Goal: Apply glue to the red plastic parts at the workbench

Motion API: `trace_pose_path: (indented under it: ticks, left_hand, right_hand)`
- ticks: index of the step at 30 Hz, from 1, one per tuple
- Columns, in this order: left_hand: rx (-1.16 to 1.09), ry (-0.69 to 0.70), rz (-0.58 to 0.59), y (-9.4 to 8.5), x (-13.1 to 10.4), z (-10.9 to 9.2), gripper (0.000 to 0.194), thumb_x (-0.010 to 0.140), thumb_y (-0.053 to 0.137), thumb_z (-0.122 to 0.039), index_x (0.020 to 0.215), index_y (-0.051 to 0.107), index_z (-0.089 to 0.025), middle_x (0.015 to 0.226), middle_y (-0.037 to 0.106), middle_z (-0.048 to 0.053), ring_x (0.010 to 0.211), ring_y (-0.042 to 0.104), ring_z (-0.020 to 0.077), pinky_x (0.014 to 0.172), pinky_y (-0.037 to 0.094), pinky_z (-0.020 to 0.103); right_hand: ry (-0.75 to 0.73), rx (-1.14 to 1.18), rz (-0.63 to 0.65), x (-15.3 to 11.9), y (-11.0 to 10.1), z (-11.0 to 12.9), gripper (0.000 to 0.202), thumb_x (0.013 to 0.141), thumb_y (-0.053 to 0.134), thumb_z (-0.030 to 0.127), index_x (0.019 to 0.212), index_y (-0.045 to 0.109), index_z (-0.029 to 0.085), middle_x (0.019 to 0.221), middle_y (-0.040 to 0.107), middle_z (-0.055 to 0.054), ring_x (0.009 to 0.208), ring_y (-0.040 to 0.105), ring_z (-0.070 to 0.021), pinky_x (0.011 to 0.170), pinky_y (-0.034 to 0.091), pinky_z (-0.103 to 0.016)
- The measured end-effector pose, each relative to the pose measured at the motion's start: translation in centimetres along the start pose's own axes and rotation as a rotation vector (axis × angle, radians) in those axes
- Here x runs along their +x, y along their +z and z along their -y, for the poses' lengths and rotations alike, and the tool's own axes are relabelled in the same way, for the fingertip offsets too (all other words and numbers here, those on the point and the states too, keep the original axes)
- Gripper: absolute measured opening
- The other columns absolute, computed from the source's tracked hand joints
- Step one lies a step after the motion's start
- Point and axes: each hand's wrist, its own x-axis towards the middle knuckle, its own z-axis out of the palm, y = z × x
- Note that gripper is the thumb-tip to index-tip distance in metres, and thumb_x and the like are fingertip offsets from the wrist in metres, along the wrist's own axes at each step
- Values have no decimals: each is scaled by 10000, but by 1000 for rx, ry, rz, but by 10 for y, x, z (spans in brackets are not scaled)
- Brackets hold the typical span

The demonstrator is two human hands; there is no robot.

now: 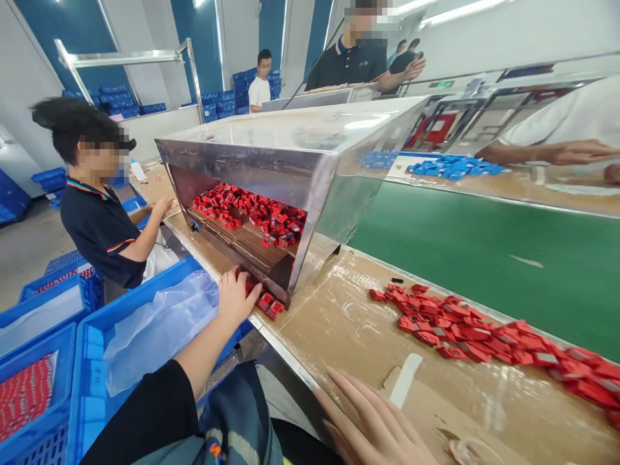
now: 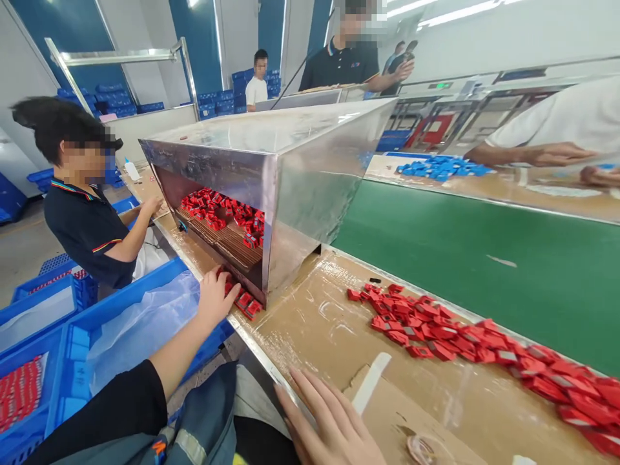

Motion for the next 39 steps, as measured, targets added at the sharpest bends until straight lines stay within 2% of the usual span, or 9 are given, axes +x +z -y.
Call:
trace_pose_path:
  ticks: [4,8,12,16,19,22,27,31,39]
  left_hand:
    - [-63,72,88,-16,-24,-32,501,985,530,-596,1303,616,-219,1463,495,156,1267,484,358,1074,408,547]
    - [-303,211,207,-31,-39,-49,541,929,600,-627,1342,625,-278,1415,542,156,1203,498,390,1035,386,566]
    - [-283,369,281,-32,-35,-51,493,942,581,-596,1301,655,-266,1176,624,158,1113,520,377,986,386,520]
    - [-210,622,320,-28,-21,-45,496,970,517,-616,1266,658,-244,1121,628,146,1091,535,343,964,385,461]
    - [-142,846,354,-26,-12,-44,522,960,503,-654,1286,642,-271,1132,634,136,1053,544,318,940,378,436]
    - [-89,962,374,-25,-4,-47,539,926,533,-697,1247,657,-282,1063,638,125,978,553,301,884,377,415]
    - [-73,1048,437,-19,8,-55,521,921,533,-697,1182,666,-266,988,641,114,903,574,281,820,376,396]
    - [-82,1070,417,-18,10,-57,479,935,539,-677,1122,669,-256,950,638,107,875,571,268,782,365,388]
    - [43,882,428,-17,10,-60,327,985,536,-563,1077,665,-278,995,625,84,980,563,284,847,408,428]
  right_hand:
    - [53,-34,17,39,42,6,413,1055,487,364,1444,596,280,1640,403,-97,1478,425,-326,1199,363,-562]
    - [175,-109,44,44,65,-4,521,1043,443,314,1563,466,298,1679,318,-121,1507,369,-396,1157,366,-678]
    - [180,-105,55,28,78,-12,530,1056,409,344,1582,433,291,1669,343,-107,1464,439,-365,1107,455,-616]
    - [150,-110,29,23,85,-15,527,1062,407,360,1572,441,231,1634,410,-108,1445,460,-335,1113,457,-546]
    - [169,-104,5,28,85,-16,442,1077,397,345,1474,538,213,1549,518,-116,1398,501,-327,1108,448,-515]
    - [218,-54,10,36,86,-17,356,1091,396,351,1297,624,171,1373,634,-146,1304,561,-321,1061,475,-483]
    - [265,-13,19,42,93,-21,324,1097,394,340,1245,604,142,1258,662,-169,1134,629,-301,940,518,-448]
    - [326,-10,30,38,88,-19,293,1094,392,282,1276,586,162,1263,658,-156,1134,634,-299,1049,485,-513]
    - [575,-151,126,68,55,-30,408,1045,282,112,1286,608,159,1335,633,-84,1406,526,-325,1204,402,-597]
